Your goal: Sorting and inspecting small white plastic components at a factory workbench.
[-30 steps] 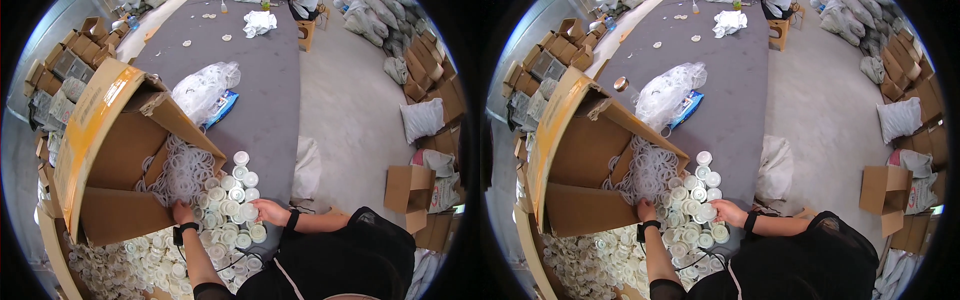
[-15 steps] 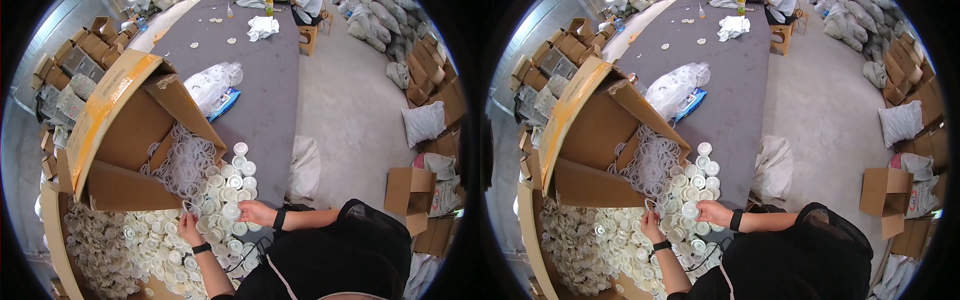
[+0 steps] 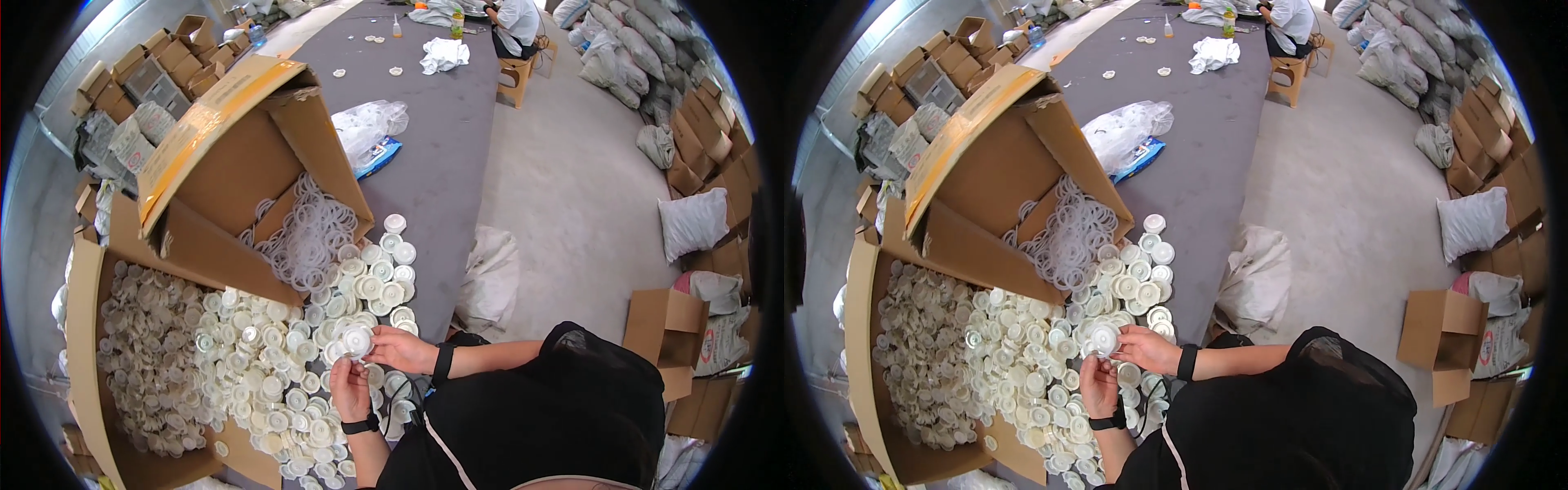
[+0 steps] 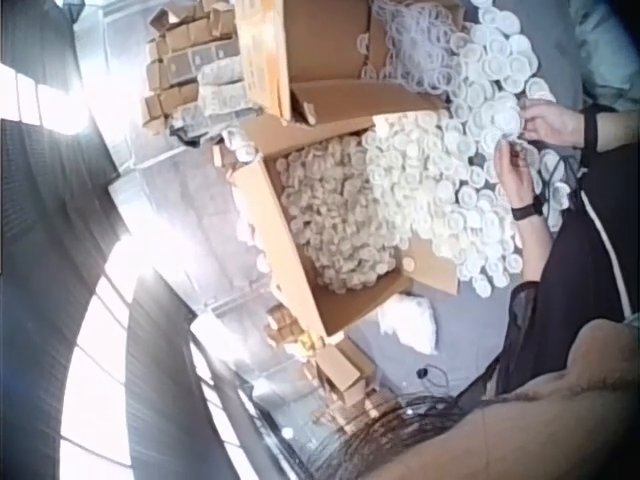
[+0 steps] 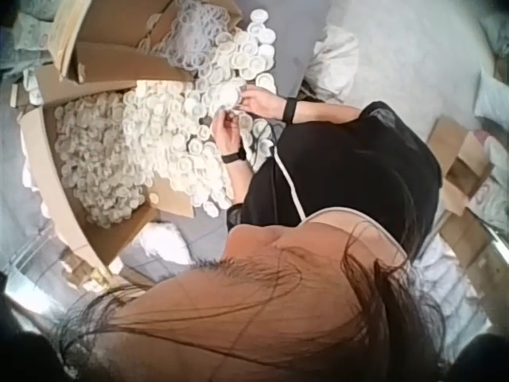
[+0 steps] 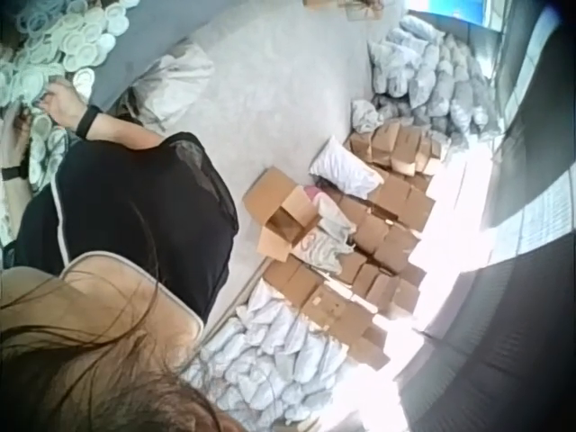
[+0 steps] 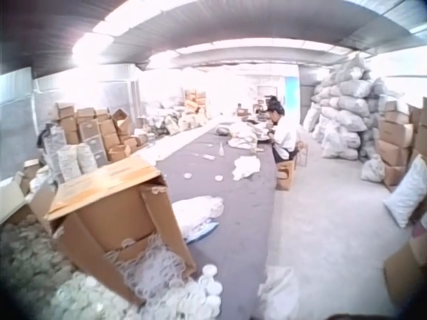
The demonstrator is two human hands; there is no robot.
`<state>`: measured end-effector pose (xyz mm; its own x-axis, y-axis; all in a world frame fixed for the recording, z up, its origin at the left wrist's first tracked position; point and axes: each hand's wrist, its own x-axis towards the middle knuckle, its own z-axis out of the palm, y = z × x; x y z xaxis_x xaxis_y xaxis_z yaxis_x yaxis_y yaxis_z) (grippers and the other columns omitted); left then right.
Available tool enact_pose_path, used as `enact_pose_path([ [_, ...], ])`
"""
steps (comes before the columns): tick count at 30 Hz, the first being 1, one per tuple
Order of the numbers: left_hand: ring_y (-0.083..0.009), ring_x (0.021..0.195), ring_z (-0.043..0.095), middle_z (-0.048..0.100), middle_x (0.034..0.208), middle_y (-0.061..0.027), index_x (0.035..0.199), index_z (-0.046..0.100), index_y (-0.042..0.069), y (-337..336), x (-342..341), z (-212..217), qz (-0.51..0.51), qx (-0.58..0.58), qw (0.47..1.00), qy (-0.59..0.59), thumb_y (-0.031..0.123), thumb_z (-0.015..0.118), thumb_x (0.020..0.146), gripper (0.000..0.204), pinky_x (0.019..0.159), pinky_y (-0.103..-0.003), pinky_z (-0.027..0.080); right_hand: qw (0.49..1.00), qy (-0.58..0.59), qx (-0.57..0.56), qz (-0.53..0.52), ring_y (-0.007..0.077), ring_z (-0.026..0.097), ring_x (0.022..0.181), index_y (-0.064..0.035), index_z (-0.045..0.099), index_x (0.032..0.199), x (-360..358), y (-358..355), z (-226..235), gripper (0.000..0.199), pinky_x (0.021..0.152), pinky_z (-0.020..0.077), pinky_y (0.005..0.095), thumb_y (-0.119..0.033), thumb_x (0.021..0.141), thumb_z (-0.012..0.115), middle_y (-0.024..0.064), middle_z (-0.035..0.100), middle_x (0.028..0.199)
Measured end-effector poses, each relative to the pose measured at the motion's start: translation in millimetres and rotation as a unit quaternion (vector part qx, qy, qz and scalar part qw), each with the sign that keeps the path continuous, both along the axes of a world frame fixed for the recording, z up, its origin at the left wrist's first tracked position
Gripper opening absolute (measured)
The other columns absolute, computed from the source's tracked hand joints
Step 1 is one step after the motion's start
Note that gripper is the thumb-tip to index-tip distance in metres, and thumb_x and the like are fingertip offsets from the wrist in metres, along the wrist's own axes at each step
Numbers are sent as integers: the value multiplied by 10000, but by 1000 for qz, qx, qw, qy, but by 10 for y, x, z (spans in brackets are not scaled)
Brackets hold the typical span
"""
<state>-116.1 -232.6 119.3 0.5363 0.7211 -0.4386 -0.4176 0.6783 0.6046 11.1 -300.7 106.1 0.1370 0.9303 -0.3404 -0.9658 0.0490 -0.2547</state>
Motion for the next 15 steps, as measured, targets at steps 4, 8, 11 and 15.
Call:
enact_pose_path([
  [4,-112,584,497,546,678,-44,784,536,33,-122,-151,-12,37,34,998,22,74,539,790,41,540,-220,404,999,16,33,18,200,493,965,-10,443,983,-180,-38,34,166,891,377,343,-62,826,424,98,504,1004],
  [8,-90,621,489,536,701,3,769,510,82,-206,-279,-47,45,107,992,38,117,560,783,63,580,-226,377,998,-17,51,29,198,463,1020,-10,435,1001,-334,-78,75,198,933,337,349,-55,809,450,108,481,1050],
  [11,-90,671,497,540,744,6,782,502,93,-314,-309,29,95,107,988,63,113,560,781,61,639,-260,375,996,-47,73,28,199,459,1023,-5,428,1016,-458,-91,94,223,932,340,340,-47,800,466,107,477,1046],
  [15,-95,697,494,533,776,1,790,486,101,-396,-349,71,119,129,983,45,104,559,777,75,647,-267,361,997,-50,48,25,178,480,988,-3,416,1001,-531,-141,205,232,912,370,325,-17,780,486,94,487,1000],
])
